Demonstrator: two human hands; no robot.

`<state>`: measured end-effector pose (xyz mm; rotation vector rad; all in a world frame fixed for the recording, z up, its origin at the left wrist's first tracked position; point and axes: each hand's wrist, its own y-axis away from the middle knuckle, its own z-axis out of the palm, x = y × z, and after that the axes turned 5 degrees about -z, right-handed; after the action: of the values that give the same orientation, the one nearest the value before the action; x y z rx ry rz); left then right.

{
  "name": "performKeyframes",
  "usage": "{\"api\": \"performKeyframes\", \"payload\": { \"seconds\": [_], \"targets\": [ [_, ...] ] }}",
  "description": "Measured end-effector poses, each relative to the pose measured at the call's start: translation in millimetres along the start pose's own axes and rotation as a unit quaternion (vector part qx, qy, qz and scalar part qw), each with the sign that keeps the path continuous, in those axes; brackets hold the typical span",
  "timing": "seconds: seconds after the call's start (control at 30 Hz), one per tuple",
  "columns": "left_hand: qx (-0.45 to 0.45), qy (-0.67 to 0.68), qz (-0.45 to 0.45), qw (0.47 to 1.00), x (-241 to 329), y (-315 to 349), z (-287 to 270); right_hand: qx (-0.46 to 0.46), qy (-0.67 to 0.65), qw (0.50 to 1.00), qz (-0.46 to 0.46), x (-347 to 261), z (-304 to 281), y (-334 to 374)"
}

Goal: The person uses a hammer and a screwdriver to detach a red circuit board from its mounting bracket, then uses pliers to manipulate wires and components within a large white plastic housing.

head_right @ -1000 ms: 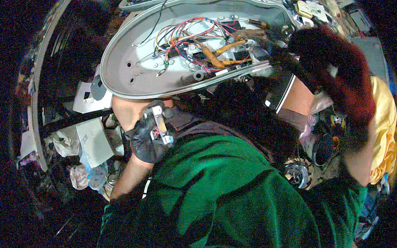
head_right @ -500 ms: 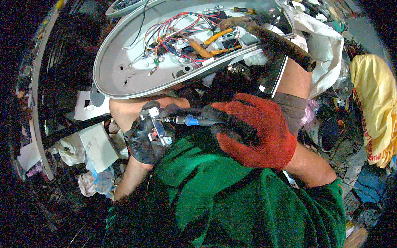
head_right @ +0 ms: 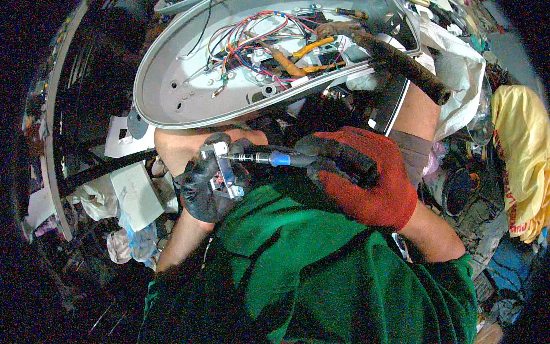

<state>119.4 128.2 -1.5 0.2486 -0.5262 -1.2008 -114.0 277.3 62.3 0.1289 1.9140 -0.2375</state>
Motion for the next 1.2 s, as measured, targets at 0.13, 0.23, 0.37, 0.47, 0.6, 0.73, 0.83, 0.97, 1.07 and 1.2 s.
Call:
{"api": "performKeyframes", "payload": {
  "seconds": [0.13,0.23,0.37,0.47,0.6,0.73,0.83,0.97,1.07,1.2],
  "targets": [
    [-0.015,-0.015,-0.023,1.000,2,0,-1,-0.005,0.002,1.000,-0.011,4,-2,3],
    [-0.024,-0.022,-0.026,0.999,0,-1,-9,0.025,0.065,0.996,-0.052,2,0,5],
    [-0.010,-0.085,-0.029,0.996,2,4,-2,0.016,0.073,0.996,-0.050,2,-4,3],
    [0.051,-0.159,-0.020,0.986,-4,6,-8,-0.059,0.008,0.995,0.075,-8,-14,5],
    [0.060,-0.213,-0.007,0.975,-9,15,-19,-0.190,0.115,0.967,0.126,-8,-29,-5],
    [0.040,-0.186,-0.033,0.981,-9,21,-25,-0.255,-0.012,0.956,0.148,9,-31,-11],
    [0.055,-0.196,-0.055,0.978,-9,24,-25,-0.231,-0.041,0.958,0.164,2,-22,-12],
    [0.098,-0.301,-0.042,0.948,-10,26,-32,-0.182,0.012,0.978,0.101,9,-13,1],
    [0.101,-0.241,-0.064,0.963,-9,25,-34,-0.129,0.086,0.988,-0.005,22,-7,17],
    [0.083,-0.327,-0.034,0.941,-12,30,-51,-0.101,0.161,0.975,-0.113,17,-7,12]
  ]
}}
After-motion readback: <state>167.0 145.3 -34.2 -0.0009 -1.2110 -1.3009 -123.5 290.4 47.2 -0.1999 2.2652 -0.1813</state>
